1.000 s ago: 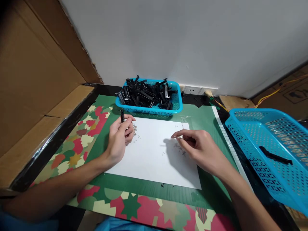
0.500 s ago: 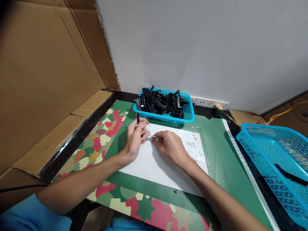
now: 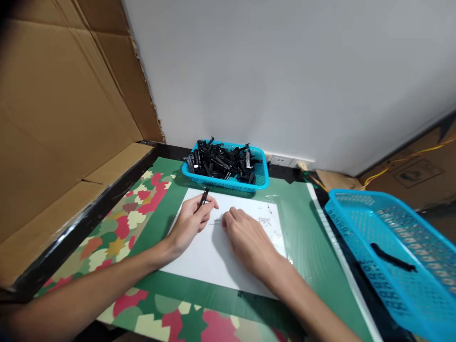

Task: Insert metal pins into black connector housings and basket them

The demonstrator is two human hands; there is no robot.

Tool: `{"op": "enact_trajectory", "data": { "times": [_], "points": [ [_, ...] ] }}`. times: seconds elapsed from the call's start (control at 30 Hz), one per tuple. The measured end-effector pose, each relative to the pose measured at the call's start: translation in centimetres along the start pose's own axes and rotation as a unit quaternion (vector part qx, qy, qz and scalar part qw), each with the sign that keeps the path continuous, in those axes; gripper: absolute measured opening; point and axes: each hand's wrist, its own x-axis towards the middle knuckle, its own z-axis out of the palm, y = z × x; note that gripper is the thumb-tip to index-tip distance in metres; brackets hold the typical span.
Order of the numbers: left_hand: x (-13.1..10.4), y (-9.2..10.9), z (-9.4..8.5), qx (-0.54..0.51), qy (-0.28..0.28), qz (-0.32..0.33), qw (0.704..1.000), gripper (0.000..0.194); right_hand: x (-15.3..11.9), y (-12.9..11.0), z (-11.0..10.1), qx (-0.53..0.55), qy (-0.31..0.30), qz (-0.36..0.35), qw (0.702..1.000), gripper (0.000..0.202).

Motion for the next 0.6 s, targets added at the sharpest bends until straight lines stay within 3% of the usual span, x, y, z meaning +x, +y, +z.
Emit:
{"op": "enact_trajectory", "data": {
  "times": [0.13,0.27,0.43,0.6],
  "points": [
    [-0.2,0.0,0.2,0.011,-0.045,-0.039,0.998,0.040,-0.6,-0.2,-1.5,0.158,0.009,0.026,0.987,0.015],
    [-0.4,0.7,0.6,-0.005,-0.081,-0.110,0.991,0.038,-1.2,-0.3,-2.2,0.296,0.086,0.044,0.950,0.022],
    [-1.1,1.5,1.1,0.013,-0.115,-0.179,0.977,0.039,-1.9,-0.5,-1.5,0.295,0.154,0.030,0.942,0.016],
    [-1.7,0.7,1.4,0.030,-0.109,-0.183,0.977,0.044,-2.1,-0.1,-0.5,0.243,0.164,0.017,0.956,0.010]
  ]
}}
